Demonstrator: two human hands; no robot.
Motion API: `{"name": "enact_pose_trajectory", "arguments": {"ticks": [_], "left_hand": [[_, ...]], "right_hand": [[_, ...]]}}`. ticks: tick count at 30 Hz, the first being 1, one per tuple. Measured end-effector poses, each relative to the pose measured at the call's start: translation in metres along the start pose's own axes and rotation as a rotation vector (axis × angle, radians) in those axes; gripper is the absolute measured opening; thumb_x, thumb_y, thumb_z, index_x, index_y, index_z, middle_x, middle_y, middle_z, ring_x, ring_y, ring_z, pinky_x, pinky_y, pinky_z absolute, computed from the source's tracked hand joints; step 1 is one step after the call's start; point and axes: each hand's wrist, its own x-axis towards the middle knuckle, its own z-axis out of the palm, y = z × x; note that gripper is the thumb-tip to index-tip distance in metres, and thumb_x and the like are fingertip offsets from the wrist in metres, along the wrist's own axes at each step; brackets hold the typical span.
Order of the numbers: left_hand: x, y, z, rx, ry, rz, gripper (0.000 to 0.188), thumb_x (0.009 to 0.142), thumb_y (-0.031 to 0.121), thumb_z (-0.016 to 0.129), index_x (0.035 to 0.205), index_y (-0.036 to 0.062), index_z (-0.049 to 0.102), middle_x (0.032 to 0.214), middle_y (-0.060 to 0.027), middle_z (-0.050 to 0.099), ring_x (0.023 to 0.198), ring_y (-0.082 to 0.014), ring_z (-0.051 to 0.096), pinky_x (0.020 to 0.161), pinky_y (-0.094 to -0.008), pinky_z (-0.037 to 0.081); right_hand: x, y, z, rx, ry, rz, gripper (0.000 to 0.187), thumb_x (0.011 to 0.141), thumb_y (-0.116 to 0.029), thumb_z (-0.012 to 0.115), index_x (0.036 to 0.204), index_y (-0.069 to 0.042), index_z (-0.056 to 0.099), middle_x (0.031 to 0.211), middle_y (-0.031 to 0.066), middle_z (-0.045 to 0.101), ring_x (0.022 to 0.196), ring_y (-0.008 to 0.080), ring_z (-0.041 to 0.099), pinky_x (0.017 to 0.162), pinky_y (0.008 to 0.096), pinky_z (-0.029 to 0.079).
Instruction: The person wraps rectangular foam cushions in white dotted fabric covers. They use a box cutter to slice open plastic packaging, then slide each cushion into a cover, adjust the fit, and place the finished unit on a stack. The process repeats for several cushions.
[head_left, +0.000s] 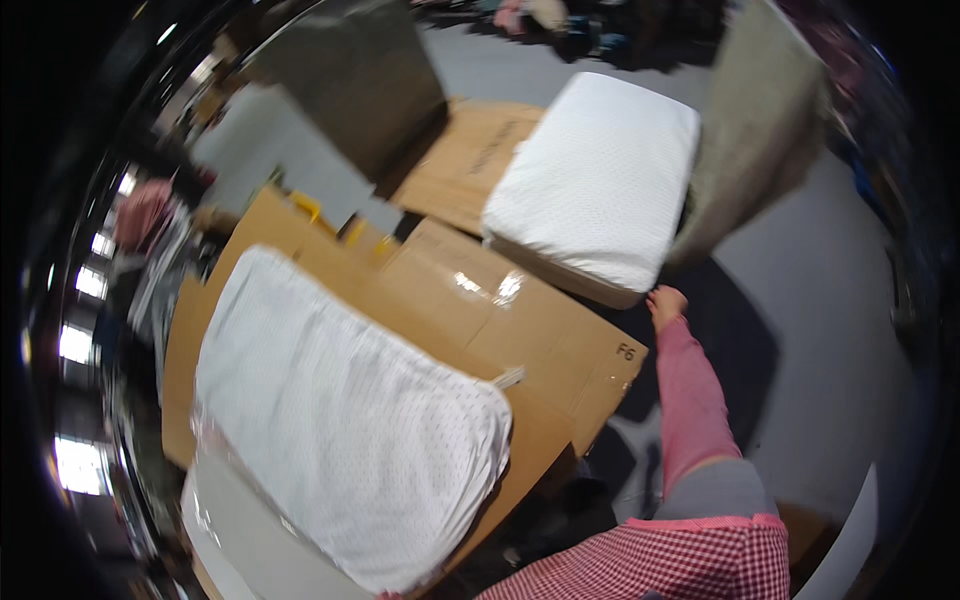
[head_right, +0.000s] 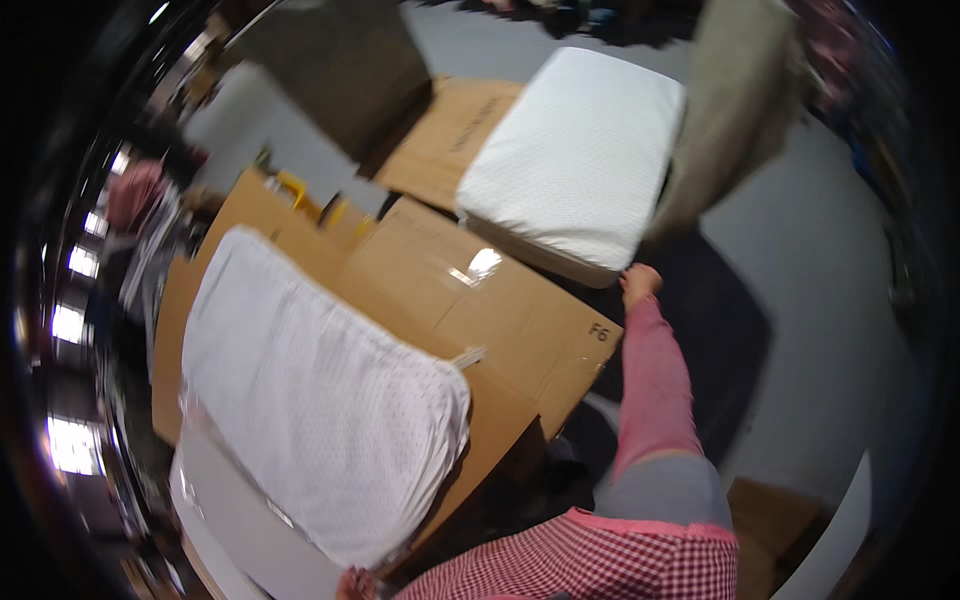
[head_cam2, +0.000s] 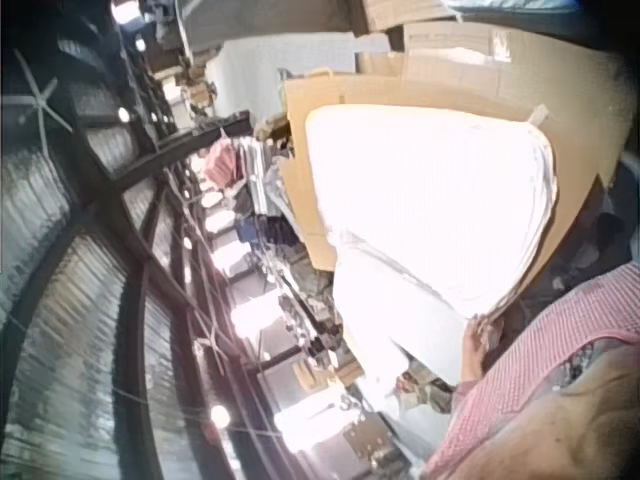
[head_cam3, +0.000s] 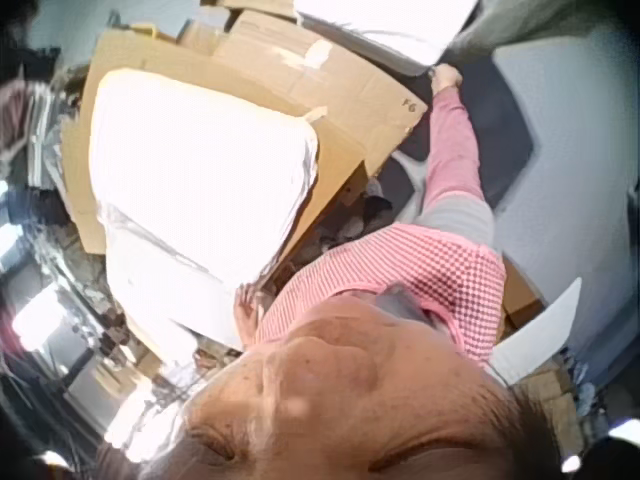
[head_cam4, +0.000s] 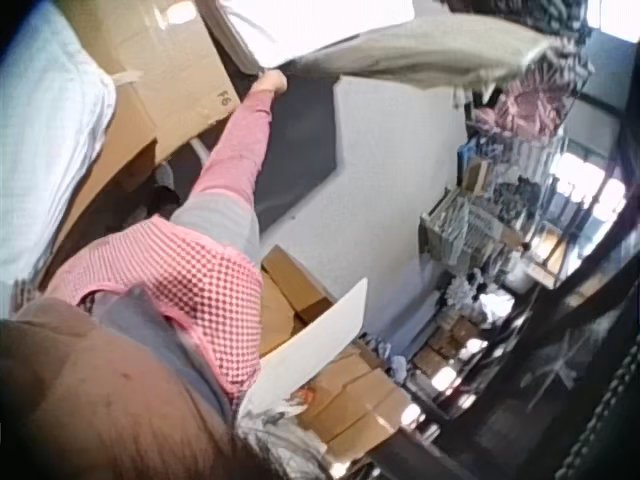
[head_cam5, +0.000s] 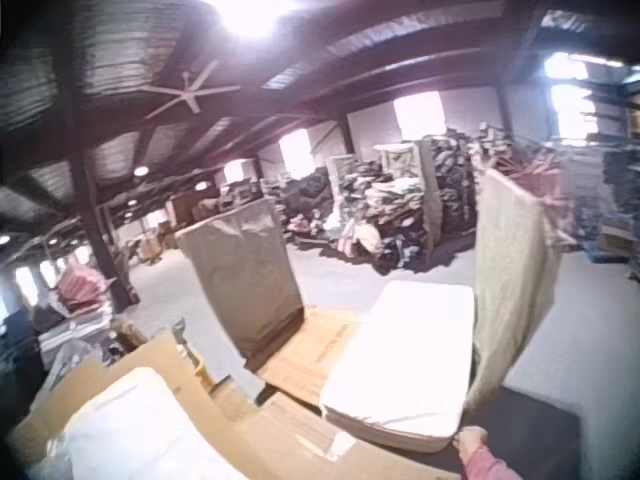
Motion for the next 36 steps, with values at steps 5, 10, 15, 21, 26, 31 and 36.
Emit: {"name": "enact_pose_trajectory", "arguments": {"ticks": [5,10,15,21,26,31,36], "left_hand": [[-0.017,-0.041,-0.007,-0.449,0.361,-0.076,0.022,0.095,0.019,0.061,0.112,0.0053,0.060,0.102,-0.0033,0.065,0.090,-0.0138,0.063,0.075,-0.0267,0.055],[-0.060,-0.078,-0.061,-0.475,0.671,-0.103,0.022,0.095,0.021,0.059,0.114,0.0079,0.059,0.106,-0.0047,0.067,0.098,-0.0171,0.061,0.079,-0.0318,0.051],[-0.105,-0.135,-0.195,-0.620,0.984,0.027,0.022,0.095,0.023,0.060,0.112,0.0101,0.061,0.105,-0.0034,0.068,0.096,-0.0168,0.062,0.075,-0.0307,0.049],[-0.088,-0.184,-0.443,-0.840,1.227,0.282,0.020,0.098,0.028,0.058,0.100,0.0094,0.066,0.096,-0.0027,0.072,0.081,-0.0133,0.067,0.067,-0.0269,0.049],[-0.054,-0.201,-0.602,-1.199,1.272,0.291,0.043,0.093,0.025,0.067,0.123,-0.0020,0.054,0.131,-0.0212,0.056,0.101,-0.0309,0.065,0.074,-0.0355,0.058],[-0.028,-0.207,-0.689,-1.499,1.071,0.388,0.063,0.085,0.035,0.076,0.128,-0.0017,0.047,0.123,-0.0247,0.049,0.091,-0.0303,0.061,0.074,-0.0361,0.060],[-0.027,-0.179,-0.735,-1.255,1.149,0.164,0.044,0.087,0.042,0.071,0.102,0.0037,0.055,0.083,-0.0104,0.057,0.067,-0.0222,0.059,0.052,-0.0272,0.054]], "right_hand": [[-0.050,0.004,-0.044,-0.517,-0.138,0.158,0.033,0.099,-0.023,0.050,0.124,-0.004,0.056,0.113,0.0106,0.065,0.102,0.0260,0.063,0.085,0.0424,0.053],[-0.200,-0.016,-0.009,-0.870,-0.288,-0.103,0.020,0.090,-0.006,0.057,0.110,-0.005,0.062,0.087,0.0064,0.068,0.064,0.0103,0.058,0.051,0.0212,0.042],[-0.358,0.012,0.067,-0.936,-0.548,-0.403,0.016,0.091,-0.004,0.054,0.104,-0.007,0.064,0.089,-0.0012,0.062,0.072,0.0076,0.054,0.061,0.0215,0.042],[-0.583,0.074,0.065,-1.186,-1.010,-0.504,0.015,0.093,-0.006,0.053,0.104,-0.005,0.063,0.089,0.0006,0.060,0.074,0.0085,0.053,0.065,0.0220,0.042],[-0.753,0.136,-0.024,-1.424,-1.107,-0.178,0.007,0.088,0.001,0.059,0.090,-0.002,0.065,0.069,0.0016,0.059,0.058,0.0081,0.054,0.053,0.0210,0.042],[-0.845,0.142,-0.062,-1.715,-1.215,0.083,0.011,0.083,0.003,0.058,0.086,0.001,0.068,0.071,0.0044,0.066,0.062,0.0099,0.061,0.057,0.0228,0.048],[-0.882,0.145,-0.068,-1.893,-1.129,0.176,0.012,0.080,0.001,0.061,0.088,0.001,0.070,0.072,0.0062,0.067,0.063,0.0106,0.062,0.056,0.0237,0.048]]}}
